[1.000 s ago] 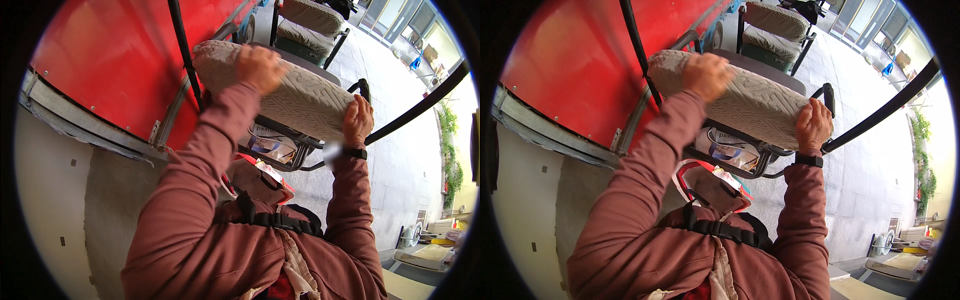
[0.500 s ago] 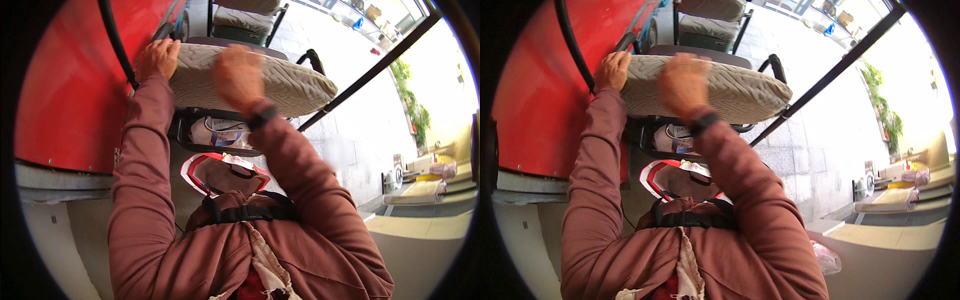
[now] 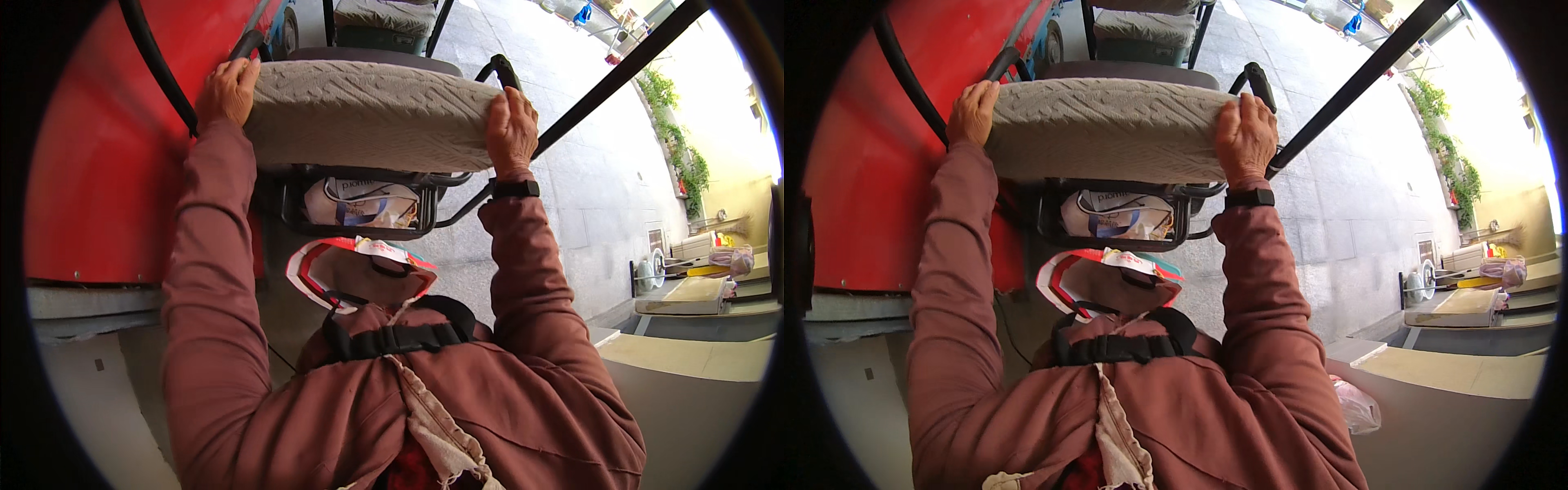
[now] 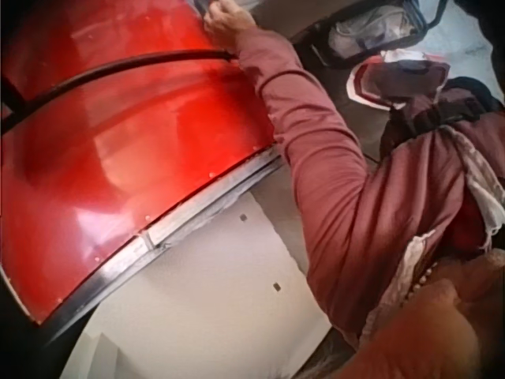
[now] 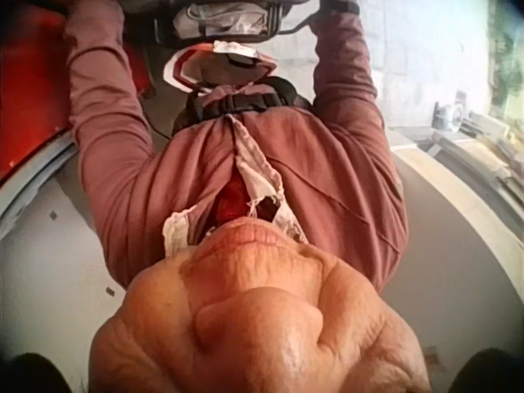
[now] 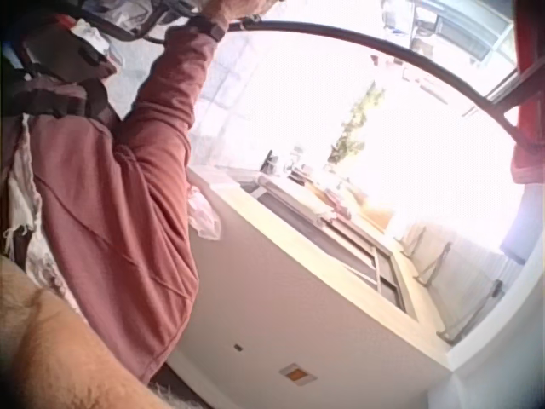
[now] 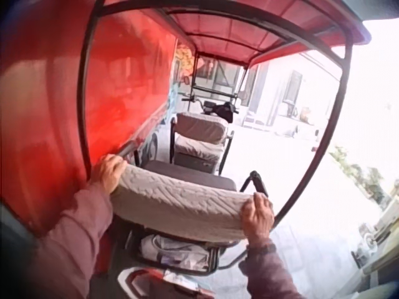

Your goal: The person installs a quilted seat cover onto the seat of a three-wheeled vehicle. They stretch the cover over the seat, tuck the edges, and secure it using elastic straps and hooks under the seat frame.

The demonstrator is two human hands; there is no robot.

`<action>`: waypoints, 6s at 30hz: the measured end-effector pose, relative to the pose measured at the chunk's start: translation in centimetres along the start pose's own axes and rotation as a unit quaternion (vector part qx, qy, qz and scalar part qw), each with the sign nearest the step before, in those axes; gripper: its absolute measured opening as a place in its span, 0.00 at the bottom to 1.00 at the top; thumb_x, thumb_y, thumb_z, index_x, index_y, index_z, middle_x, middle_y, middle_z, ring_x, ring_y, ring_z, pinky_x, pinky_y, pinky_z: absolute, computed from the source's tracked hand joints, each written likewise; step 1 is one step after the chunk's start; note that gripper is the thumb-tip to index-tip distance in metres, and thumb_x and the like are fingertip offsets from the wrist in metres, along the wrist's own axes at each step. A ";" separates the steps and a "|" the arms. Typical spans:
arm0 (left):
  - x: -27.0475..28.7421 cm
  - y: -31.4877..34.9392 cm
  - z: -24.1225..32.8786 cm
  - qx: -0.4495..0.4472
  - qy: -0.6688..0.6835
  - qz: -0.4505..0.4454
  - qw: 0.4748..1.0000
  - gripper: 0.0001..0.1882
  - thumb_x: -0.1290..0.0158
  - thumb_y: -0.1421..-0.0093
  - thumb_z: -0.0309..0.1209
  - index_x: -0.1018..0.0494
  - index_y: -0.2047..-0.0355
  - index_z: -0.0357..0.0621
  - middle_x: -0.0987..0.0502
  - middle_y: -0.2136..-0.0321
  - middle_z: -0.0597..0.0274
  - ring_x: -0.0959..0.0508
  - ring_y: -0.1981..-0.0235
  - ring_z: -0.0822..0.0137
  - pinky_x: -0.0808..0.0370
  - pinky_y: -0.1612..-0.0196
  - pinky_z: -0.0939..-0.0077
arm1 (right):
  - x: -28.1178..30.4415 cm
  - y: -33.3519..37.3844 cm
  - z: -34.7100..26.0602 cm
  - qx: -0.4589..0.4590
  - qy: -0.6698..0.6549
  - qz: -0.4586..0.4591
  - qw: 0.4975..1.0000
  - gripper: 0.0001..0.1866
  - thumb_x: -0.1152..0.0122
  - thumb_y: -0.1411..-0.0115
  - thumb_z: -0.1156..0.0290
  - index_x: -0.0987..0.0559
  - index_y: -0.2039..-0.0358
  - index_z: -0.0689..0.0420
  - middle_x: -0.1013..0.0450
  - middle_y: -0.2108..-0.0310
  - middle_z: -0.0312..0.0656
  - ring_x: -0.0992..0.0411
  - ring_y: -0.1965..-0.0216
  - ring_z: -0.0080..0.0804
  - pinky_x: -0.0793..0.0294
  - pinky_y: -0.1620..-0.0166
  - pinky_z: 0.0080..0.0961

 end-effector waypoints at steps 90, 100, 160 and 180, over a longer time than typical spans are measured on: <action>1.7 -0.2 6.3 0.037 -0.236 -0.030 0.971 0.24 0.60 0.31 0.53 0.24 0.54 0.49 0.25 0.47 0.59 0.30 0.42 0.52 0.33 0.47 0.38 | -0.4 -2.9 -7.3 0.083 0.062 -0.160 0.982 0.19 0.51 0.34 0.55 0.20 0.57 0.56 0.22 0.57 0.48 0.27 0.50 0.45 0.41 0.38 0.55; -6.3 5.9 30.7 -0.240 0.145 0.093 0.955 0.22 0.48 0.37 0.42 0.24 0.48 0.41 0.26 0.44 0.49 0.31 0.39 0.50 0.39 0.37 0.44 | -2.0 -2.1 -3.9 0.152 -0.015 -0.107 0.982 0.14 0.49 0.37 0.60 0.21 0.57 0.52 0.24 0.55 0.38 0.30 0.48 0.36 0.38 0.41 0.42; -3.0 0.8 19.1 -0.221 0.160 0.106 0.956 0.13 0.50 0.37 0.33 0.22 0.59 0.38 0.20 0.62 0.48 0.22 0.58 0.49 0.27 0.51 0.56 | -2.9 -2.3 -8.4 0.160 0.035 -0.140 0.977 0.16 0.49 0.36 0.58 0.21 0.70 0.55 0.23 0.72 0.49 0.25 0.66 0.51 0.28 0.57 0.47; -1.3 -1.0 7.8 -0.246 -0.110 -0.012 0.963 0.18 0.53 0.36 0.47 0.22 0.68 0.47 0.19 0.64 0.54 0.21 0.60 0.51 0.26 0.56 0.49 | -2.7 -2.4 -8.3 0.172 0.079 -0.148 0.971 0.11 0.50 0.37 0.63 0.22 0.63 0.54 0.24 0.62 0.45 0.26 0.59 0.46 0.29 0.53 0.43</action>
Point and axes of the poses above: each hand's wrist, its own y-axis away from the middle knuckle, its own x-axis out of the back of the hand, z = x × y, the point moved 1 cm from there along -y, towards the middle knuckle
